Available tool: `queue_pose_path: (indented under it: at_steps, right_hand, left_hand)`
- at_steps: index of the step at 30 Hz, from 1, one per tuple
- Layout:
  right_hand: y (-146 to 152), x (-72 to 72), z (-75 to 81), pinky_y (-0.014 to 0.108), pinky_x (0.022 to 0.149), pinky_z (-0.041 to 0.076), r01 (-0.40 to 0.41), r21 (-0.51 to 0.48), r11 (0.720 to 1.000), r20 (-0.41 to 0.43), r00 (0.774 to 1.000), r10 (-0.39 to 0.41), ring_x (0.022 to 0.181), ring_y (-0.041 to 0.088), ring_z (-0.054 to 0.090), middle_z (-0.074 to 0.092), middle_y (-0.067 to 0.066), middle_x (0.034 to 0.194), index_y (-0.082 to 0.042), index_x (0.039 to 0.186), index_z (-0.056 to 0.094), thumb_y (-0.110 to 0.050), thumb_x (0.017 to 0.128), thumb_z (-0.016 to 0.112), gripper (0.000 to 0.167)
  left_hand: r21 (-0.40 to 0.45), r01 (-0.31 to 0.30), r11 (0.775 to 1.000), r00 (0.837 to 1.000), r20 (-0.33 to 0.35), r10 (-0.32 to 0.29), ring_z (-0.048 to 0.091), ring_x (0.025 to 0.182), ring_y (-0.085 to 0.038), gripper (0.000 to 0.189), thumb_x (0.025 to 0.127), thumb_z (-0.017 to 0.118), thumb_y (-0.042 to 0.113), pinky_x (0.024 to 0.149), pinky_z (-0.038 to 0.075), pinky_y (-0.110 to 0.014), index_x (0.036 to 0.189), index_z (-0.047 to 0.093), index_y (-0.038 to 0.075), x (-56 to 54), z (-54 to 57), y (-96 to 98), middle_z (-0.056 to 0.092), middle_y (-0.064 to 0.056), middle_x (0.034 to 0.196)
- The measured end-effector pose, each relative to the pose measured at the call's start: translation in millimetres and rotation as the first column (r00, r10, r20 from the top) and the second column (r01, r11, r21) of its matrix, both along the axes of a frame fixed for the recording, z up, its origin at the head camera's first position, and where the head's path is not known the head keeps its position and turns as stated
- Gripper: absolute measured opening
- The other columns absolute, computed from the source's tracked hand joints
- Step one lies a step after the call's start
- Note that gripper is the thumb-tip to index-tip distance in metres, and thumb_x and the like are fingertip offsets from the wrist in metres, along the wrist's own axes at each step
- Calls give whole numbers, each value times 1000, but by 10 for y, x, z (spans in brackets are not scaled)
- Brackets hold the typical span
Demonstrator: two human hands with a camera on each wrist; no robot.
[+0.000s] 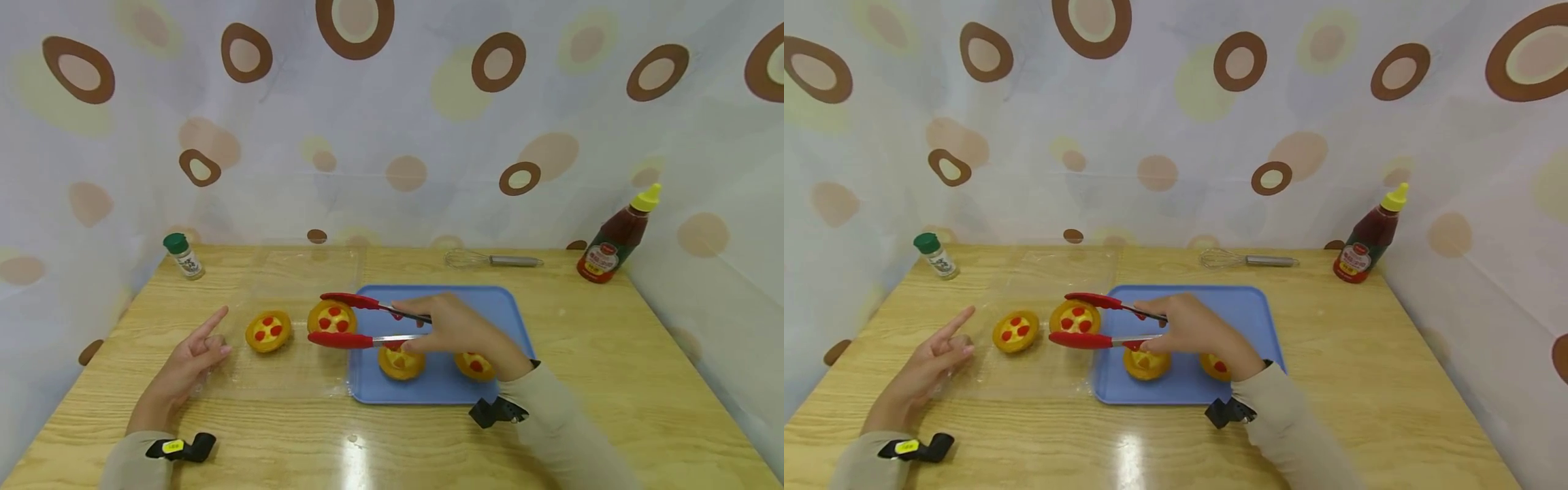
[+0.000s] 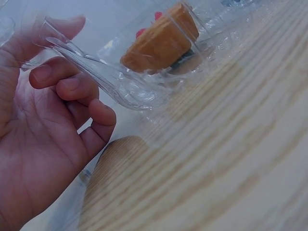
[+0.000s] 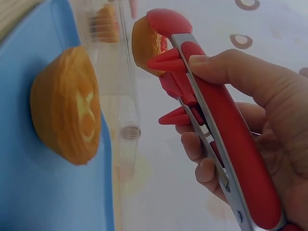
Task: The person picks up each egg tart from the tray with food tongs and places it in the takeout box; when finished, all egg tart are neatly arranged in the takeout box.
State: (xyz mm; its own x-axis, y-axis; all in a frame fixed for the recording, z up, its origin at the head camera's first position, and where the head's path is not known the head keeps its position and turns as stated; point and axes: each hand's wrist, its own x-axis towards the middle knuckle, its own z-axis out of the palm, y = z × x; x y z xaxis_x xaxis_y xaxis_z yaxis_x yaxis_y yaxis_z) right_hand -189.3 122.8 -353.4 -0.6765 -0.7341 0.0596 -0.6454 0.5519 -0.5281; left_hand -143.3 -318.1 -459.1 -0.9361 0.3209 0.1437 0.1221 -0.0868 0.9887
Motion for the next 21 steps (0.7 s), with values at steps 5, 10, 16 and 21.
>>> queue_pose_path:
  at_steps: [5,10,16,21]
  right_hand:
    - [-192,-21,9,20,49,33,-7,37,999,24,1000,7,65,9,46,63,8,120,-6,135,52,-25,81,75,62]
    - [-319,-41,11,19,50,37,-33,59,998,6,999,32,64,6,48,63,11,121,-3,133,54,-23,80,74,60]
    - [-425,-63,16,19,44,24,-30,102,994,-8,999,31,46,6,28,55,1,65,-1,132,54,-21,79,75,60]
    - [-505,-75,35,21,44,21,-16,161,987,-4,1000,17,43,7,17,46,-2,55,-3,133,54,-23,79,75,61]
  left_hand:
    - [15,4,1000,1000,-12,-4,28,63,-19,70,95,43,-9,60,21,-34,151,0,1,7,26,-17,29,-1,70]
    - [39,32,999,999,-35,-31,27,63,-20,70,95,41,-11,60,21,-34,150,-2,-1,8,27,-14,28,-2,70]
    - [40,34,999,999,-31,-33,27,62,-20,70,95,41,-11,59,21,-34,149,-3,-2,7,24,-3,28,-2,69]
    - [44,44,998,998,-40,-42,26,62,-20,70,95,40,-12,59,21,-34,148,-4,-4,1,5,-1,27,-2,69]
